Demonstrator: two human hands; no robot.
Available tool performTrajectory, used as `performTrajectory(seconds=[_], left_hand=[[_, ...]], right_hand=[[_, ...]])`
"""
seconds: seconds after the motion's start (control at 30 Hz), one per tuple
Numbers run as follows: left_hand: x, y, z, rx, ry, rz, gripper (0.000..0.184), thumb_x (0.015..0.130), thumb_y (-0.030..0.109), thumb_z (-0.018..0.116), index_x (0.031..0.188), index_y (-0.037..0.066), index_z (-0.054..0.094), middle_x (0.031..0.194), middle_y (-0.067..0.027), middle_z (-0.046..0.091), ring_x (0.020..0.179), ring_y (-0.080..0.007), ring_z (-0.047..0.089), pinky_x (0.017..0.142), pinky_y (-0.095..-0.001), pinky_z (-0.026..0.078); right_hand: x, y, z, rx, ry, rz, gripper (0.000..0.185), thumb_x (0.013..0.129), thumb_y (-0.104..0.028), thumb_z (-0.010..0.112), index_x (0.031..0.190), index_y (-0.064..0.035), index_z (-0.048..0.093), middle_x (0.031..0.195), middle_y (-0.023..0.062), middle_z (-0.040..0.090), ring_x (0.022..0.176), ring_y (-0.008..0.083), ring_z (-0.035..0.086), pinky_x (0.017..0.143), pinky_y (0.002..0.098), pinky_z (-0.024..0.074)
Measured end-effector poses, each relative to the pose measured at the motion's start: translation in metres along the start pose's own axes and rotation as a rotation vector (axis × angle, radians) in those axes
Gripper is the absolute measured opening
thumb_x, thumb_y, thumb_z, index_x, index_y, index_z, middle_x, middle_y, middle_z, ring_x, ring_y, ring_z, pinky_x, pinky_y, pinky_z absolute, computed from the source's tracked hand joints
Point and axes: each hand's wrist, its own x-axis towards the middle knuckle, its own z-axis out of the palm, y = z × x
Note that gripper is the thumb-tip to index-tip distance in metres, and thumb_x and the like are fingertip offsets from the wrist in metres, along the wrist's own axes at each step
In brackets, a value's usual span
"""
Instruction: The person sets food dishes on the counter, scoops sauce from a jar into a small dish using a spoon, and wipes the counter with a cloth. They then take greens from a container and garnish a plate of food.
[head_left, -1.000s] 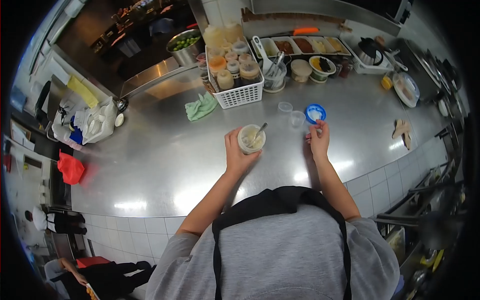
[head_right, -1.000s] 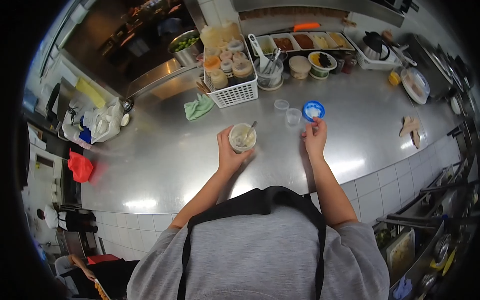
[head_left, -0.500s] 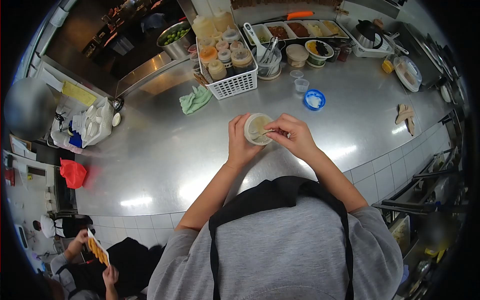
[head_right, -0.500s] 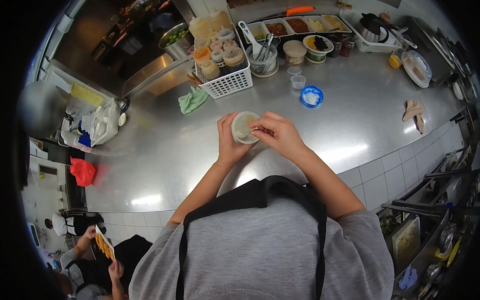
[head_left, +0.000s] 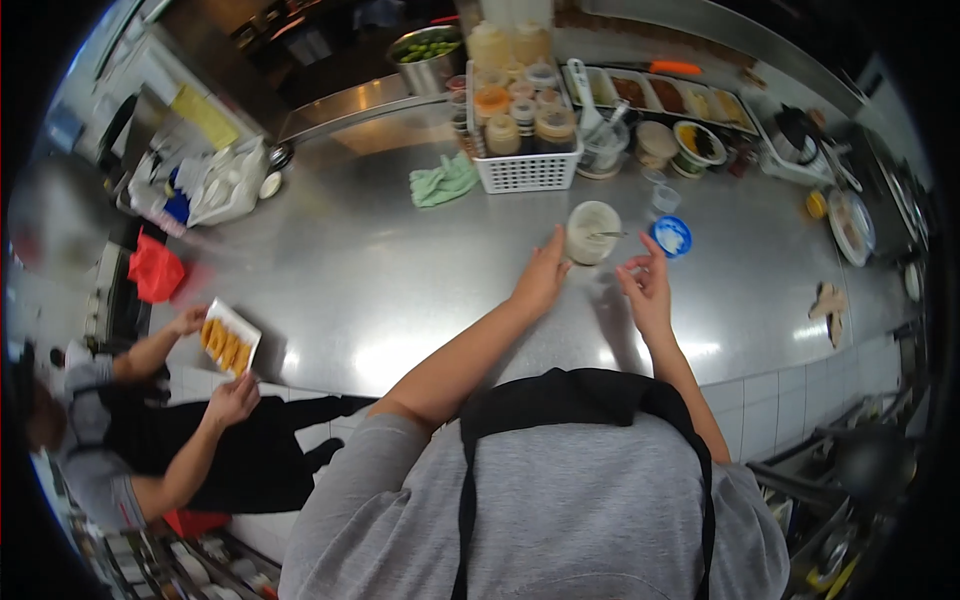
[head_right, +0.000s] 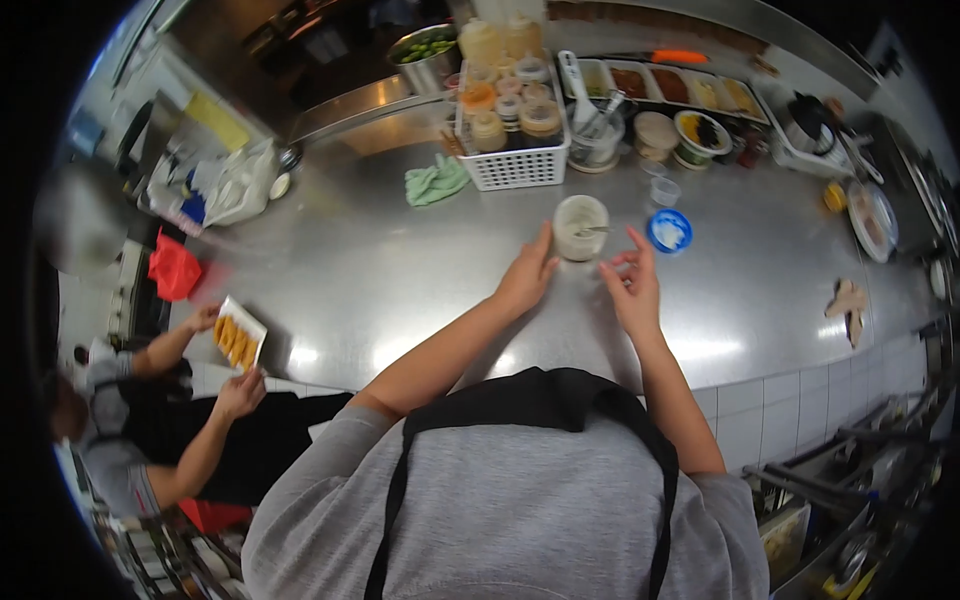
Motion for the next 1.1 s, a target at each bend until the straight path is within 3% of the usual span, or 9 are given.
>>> performTrajectory(seconds=[0.03,0.13,0.2,0.3,0.47,0.63,0.9,1.07,1.1], left_hand=[[-0.006,-0.006,0.001,0.048,0.081,0.094,0.059,0.091,0.012,0.044,0.141,-0.003,0.015,0.134,-0.0287,0.037,0.123,-0.041,0.038,0.109,-0.0435,0.023],[-0.028,-0.021,-0.004,0.05,0.153,0.139,0.059,0.089,0.01,0.046,0.14,-0.002,0.018,0.134,-0.0281,0.037,0.123,-0.0408,0.038,0.11,-0.0428,0.022],[-0.05,-0.019,-0.017,0.086,0.215,0.144,0.06,0.087,0.006,0.048,0.139,-0.001,0.021,0.135,-0.0251,0.037,0.123,-0.0396,0.039,0.108,-0.0422,0.026],[-0.08,-0.019,-0.031,-0.011,0.264,0.11,0.058,0.083,0.002,0.052,0.136,0.001,0.029,0.135,-0.0208,0.036,0.12,-0.036,0.043,0.103,-0.039,0.034],[-0.113,-0.019,-0.045,-0.189,0.429,0.014,0.046,0.08,-0.002,0.055,0.124,0.002,0.044,0.127,-0.0158,0.041,0.106,-0.0246,0.054,0.09,-0.0314,0.044],[-0.138,-0.027,-0.045,-0.144,0.511,0.018,0.037,0.079,-0.003,0.054,0.115,0.003,0.048,0.123,-0.0139,0.045,0.099,-0.0239,0.055,0.083,-0.0309,0.047],[-0.153,-0.026,-0.056,-0.085,0.514,-0.014,0.029,0.079,-0.004,0.055,0.108,-0.002,0.053,0.122,-0.0163,0.043,0.098,-0.0241,0.057,0.086,-0.0326,0.046],[-0.143,-0.022,-0.056,0.034,0.497,-0.06,0.024,0.08,-0.001,0.056,0.104,-0.003,0.055,0.122,-0.0159,0.044,0.096,-0.0244,0.056,0.085,-0.0327,0.046],[-0.141,-0.022,-0.057,0.038,0.503,-0.07,0.024,0.08,-0.001,0.056,0.104,-0.003,0.055,0.121,-0.0155,0.045,0.096,-0.0241,0.056,0.084,-0.0326,0.046]], right_hand=[[-0.003,0.006,-0.001,-0.011,0.0,0.033,0.06,0.081,-0.009,0.066,0.133,-0.0081,0.036,0.09,0.003,0.051,0.066,0.0057,0.052,0.056,0.018,0.0411],[-0.019,0.038,0.002,-0.026,-0.051,0.032,0.043,0.081,-0.008,0.065,0.121,-0.0057,0.049,0.082,0.0013,0.05,0.063,0.006,0.051,0.055,0.0191,0.0409],[-0.036,0.046,0.002,-0.458,-0.213,-0.085,0.02,0.081,-0.007,0.064,0.101,-0.0044,0.061,0.074,0.0009,0.05,0.06,0.0075,0.05,0.055,0.0211,0.041],[-0.041,0.022,0.02,-0.564,-0.22,-0.267,0.006,0.08,-0.007,0.064,0.086,-0.0052,0.064,0.069,0.0019,0.05,0.057,0.0096,0.049,0.054,0.0233,0.0408],[-0.021,0.03,0.023,-0.533,-0.212,-0.212,0.004,0.08,-0.01,0.064,0.084,-0.0066,0.064,0.069,0.003,0.051,0.055,0.0115,0.049,0.052,0.0243,0.0406],[-0.005,0.038,0.021,-0.475,-0.229,-0.25,0.006,0.082,-0.01,0.063,0.085,-0.0045,0.063,0.077,0.0065,0.058,0.064,0.0156,0.056,0.057,0.0253,0.0432],[0.101,0.008,-0.042,-0.352,0.418,-0.474,0.009,0.081,-0.006,0.062,0.09,-0.0034,0.06,0.077,0.0026,0.049,0.063,0.0109,0.047,0.056,0.023,0.0384],[0.19,0.003,-0.124,-0.442,0.669,-0.546,0.011,0.079,-0.01,0.065,0.088,-0.0054,0.059,0.079,0.004,0.051,0.066,0.0142,0.051,0.059,0.0271,0.0428],[0.199,0.006,-0.136,-0.721,0.705,-0.471,0.015,0.08,-0.016,0.065,0.089,-0.0058,0.06,0.08,0.0052,0.054,0.07,0.015,0.054,0.061,0.028,0.0439]])
